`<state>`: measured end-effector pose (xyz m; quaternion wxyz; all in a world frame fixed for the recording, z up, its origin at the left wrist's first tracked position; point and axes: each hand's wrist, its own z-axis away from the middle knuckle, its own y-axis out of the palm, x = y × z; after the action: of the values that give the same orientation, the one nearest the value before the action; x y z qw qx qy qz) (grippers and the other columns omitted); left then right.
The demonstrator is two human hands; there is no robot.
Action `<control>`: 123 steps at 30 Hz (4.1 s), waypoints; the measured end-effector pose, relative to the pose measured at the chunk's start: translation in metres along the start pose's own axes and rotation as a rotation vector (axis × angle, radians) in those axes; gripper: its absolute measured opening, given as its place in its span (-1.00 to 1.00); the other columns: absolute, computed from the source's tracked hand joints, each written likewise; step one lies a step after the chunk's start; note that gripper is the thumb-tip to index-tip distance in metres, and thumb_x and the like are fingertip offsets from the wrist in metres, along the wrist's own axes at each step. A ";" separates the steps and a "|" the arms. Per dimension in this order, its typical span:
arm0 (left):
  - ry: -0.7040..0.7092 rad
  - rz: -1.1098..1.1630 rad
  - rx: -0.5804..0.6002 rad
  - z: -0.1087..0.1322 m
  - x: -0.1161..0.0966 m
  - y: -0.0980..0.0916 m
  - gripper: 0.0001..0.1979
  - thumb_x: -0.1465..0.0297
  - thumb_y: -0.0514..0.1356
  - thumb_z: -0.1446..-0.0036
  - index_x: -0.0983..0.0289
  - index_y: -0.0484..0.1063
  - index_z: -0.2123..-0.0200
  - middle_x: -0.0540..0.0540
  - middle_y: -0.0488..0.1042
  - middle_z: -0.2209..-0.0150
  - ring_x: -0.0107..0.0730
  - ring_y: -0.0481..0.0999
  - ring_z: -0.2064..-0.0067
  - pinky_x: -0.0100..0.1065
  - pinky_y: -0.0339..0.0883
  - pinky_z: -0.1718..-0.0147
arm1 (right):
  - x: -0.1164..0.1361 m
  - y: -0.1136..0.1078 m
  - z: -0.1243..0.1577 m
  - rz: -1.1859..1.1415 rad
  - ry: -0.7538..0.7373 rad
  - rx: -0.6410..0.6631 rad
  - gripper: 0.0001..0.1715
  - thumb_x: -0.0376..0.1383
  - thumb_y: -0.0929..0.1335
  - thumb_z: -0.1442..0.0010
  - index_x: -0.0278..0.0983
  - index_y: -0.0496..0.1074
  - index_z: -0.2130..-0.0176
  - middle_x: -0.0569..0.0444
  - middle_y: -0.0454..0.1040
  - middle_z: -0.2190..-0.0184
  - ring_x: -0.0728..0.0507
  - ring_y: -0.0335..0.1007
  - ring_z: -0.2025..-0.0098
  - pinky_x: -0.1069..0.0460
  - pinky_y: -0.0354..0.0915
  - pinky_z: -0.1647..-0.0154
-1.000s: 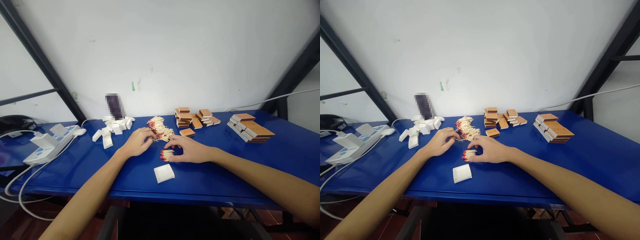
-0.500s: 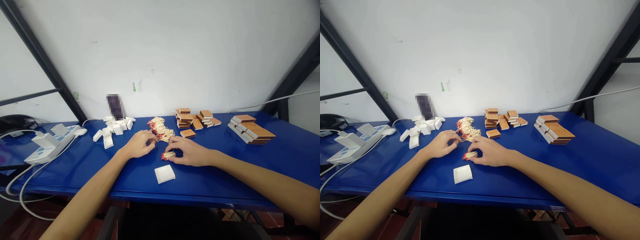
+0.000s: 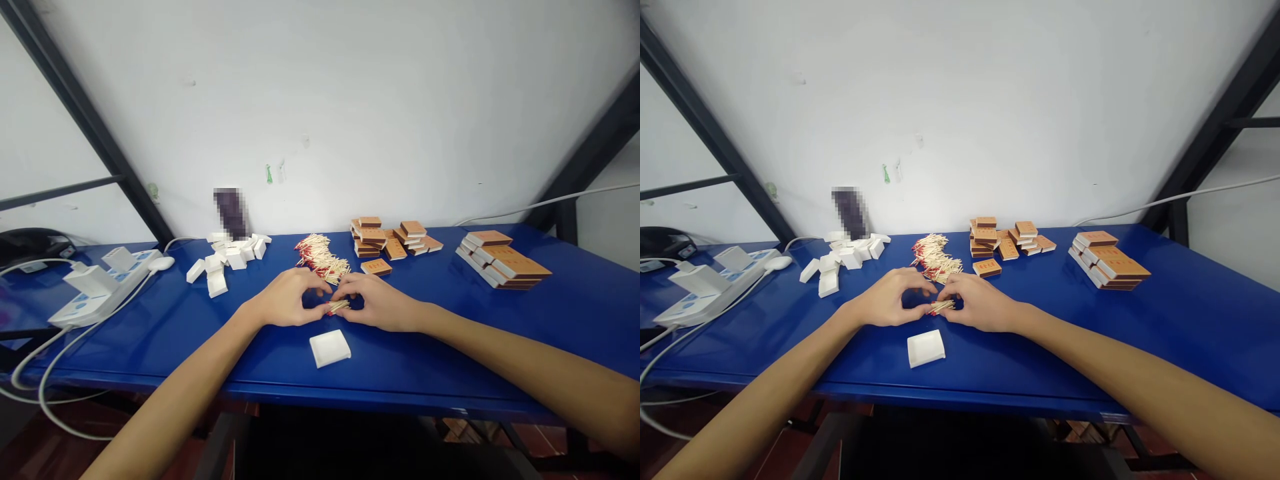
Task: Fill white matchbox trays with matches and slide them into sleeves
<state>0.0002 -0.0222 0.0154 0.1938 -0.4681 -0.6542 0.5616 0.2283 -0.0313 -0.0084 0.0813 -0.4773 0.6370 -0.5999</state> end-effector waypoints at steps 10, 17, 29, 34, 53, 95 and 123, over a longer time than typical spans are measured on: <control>-0.029 0.099 0.124 0.000 0.002 -0.007 -0.70 0.34 0.33 -0.08 0.22 0.52 0.09 0.03 0.57 0.15 -0.35 0.49 0.17 -0.30 0.28 0.11 | 0.001 -0.002 -0.001 0.075 -0.005 -0.001 -0.79 -0.23 0.37 -0.26 -0.26 0.58 0.18 0.03 0.44 0.33 -0.09 0.34 0.30 0.01 0.20 0.26; -0.044 0.184 0.113 -0.001 0.006 -0.004 -0.76 0.36 0.33 -0.11 0.22 0.55 0.12 0.03 0.60 0.19 -0.40 0.51 0.23 -0.36 0.32 0.20 | 0.001 -0.002 -0.001 0.030 -0.039 0.006 -0.81 -0.28 0.36 -0.25 -0.25 0.58 0.18 0.04 0.39 0.33 -0.09 0.33 0.29 0.02 0.21 0.27; -0.047 0.054 0.055 -0.002 -0.003 0.001 -0.68 0.18 0.35 -0.07 0.24 0.51 0.18 0.02 0.56 0.22 -0.35 0.50 0.22 -0.32 0.29 0.17 | 0.001 0.002 0.000 -0.003 -0.022 -0.004 -0.78 -0.24 0.37 -0.27 -0.25 0.56 0.13 0.00 0.42 0.23 -0.13 0.35 0.19 -0.01 0.26 0.19; -0.035 0.040 0.069 -0.003 -0.004 0.004 -0.83 0.29 0.27 -0.16 0.25 0.50 0.22 0.00 0.55 0.28 -0.40 0.49 0.29 -0.36 0.28 0.23 | 0.001 0.004 -0.001 0.019 -0.015 -0.007 -0.77 -0.25 0.35 -0.29 -0.26 0.56 0.12 0.00 0.43 0.25 -0.13 0.36 0.19 -0.02 0.26 0.18; -0.010 0.064 0.056 -0.002 -0.004 0.004 -0.93 0.41 0.21 -0.13 0.25 0.47 0.30 -0.01 0.53 0.33 -0.43 0.47 0.32 -0.38 0.27 0.27 | 0.004 0.007 -0.001 0.003 -0.073 -0.091 -0.88 -0.37 0.35 -0.24 -0.26 0.50 0.21 0.04 0.57 0.27 -0.12 0.45 0.23 0.00 0.29 0.17; -0.302 0.151 0.008 0.041 -0.063 0.008 -0.82 0.41 0.16 -0.18 0.17 0.24 0.15 0.01 0.40 0.16 -0.34 0.39 0.22 -0.35 0.25 0.28 | 0.015 -0.038 0.007 -0.141 0.030 -0.037 -0.88 -0.27 0.38 -0.18 -0.25 0.53 0.32 0.10 0.56 0.40 -0.06 0.45 0.36 0.05 0.31 0.34; -0.268 0.114 -0.023 0.039 -0.062 0.009 -0.61 0.41 0.24 -0.18 0.12 0.29 -0.07 0.00 0.46 0.10 -0.30 0.44 0.11 -0.31 0.31 0.15 | 0.028 -0.007 0.014 0.093 -0.284 0.062 -0.87 -0.41 0.37 -0.24 -0.26 0.53 0.20 0.06 0.54 0.36 -0.10 0.36 0.28 0.01 0.26 0.22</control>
<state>0.0031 -0.0962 0.0126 0.0672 -0.4273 -0.6529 0.6218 0.2265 -0.0594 0.0072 0.2130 -0.5243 0.6219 -0.5413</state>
